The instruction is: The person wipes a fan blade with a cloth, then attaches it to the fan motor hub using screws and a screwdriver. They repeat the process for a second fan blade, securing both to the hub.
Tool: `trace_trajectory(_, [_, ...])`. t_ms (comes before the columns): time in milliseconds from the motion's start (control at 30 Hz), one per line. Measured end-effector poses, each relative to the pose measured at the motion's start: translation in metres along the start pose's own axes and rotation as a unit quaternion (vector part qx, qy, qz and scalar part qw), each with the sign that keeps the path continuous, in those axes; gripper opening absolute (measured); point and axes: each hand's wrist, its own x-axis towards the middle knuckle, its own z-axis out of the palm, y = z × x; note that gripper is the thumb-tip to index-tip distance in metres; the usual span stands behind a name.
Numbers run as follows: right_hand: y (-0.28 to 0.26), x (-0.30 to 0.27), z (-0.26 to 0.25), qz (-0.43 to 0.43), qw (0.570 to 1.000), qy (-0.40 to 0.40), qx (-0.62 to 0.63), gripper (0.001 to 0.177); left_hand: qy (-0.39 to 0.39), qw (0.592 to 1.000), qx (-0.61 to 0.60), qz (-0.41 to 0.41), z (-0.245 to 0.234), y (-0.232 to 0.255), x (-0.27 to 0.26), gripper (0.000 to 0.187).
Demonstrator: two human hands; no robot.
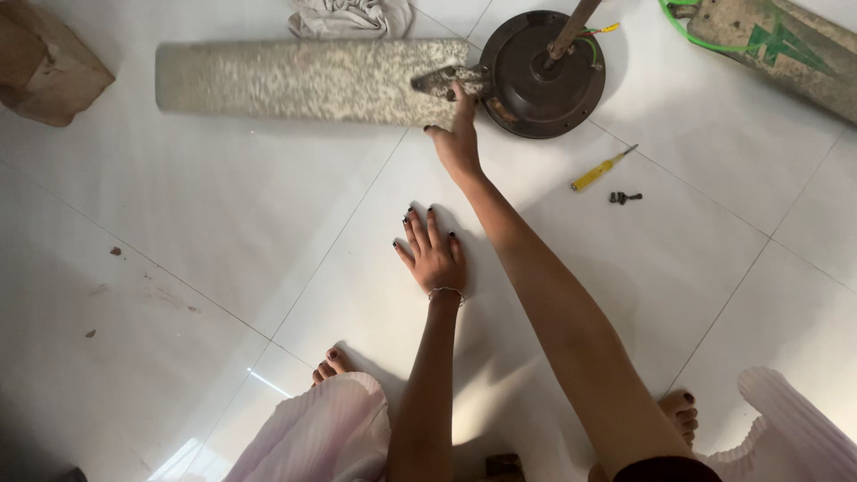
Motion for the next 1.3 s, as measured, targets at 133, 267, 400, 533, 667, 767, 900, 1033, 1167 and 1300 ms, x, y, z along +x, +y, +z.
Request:
trace_trajectory(133, [-0.036,0.004,0.003,0.081,0.962,-0.204,0.165,0.097,-0.003,0.999,0.037,0.010,0.005,-0.005,-0.002,0.066])
trace_trajectory(267, [-0.052,-0.019,0.036,-0.030,0.919,-0.365,0.146,0.059,-0.013,0.999,0.041,0.007,0.004,0.002,0.001,0.066])
trace_trajectory(400, [-0.026,-0.032,0.026,-0.046,0.959,-0.260,0.104,0.037,-0.017,0.999,0.029,0.006,-0.002,0.001,-0.001,0.065])
trace_trajectory(533, [0.001,-0.043,-0.055,-0.043,0.995,0.072,0.045,0.018,-0.024,0.998,0.051,0.001,-0.010,0.009,-0.001,0.065])
trace_trajectory(667, [0.009,-0.046,-0.111,0.239,0.915,0.295,0.139,0.005,-0.032,0.995,0.089,-0.005,-0.013,0.014,0.001,0.066])
trace_trajectory(767, [0.015,-0.051,-0.112,0.222,0.926,0.275,0.128,0.025,-0.031,0.996,0.087,0.001,-0.010,0.010,-0.001,0.064])
trace_trajectory(900, [0.032,-0.047,-0.104,0.178,0.923,0.288,0.183,0.032,-0.013,0.996,0.091,0.005,-0.005,0.011,-0.001,0.064])
trace_trajectory(1033, [0.061,-0.040,-0.113,0.168,0.932,0.225,0.228,0.031,-0.012,0.997,0.075,-0.002,-0.010,0.014,0.001,0.067])
trace_trajectory(1167, [0.102,-0.038,-0.125,0.144,0.938,0.172,0.265,0.032,-0.027,0.997,0.073,-0.006,-0.010,0.013,-0.003,0.067])
trace_trajectory(1300, [0.132,-0.022,-0.137,0.128,0.929,0.150,0.313,0.033,-0.021,0.996,0.091,-0.005,-0.005,0.013,0.001,0.067])
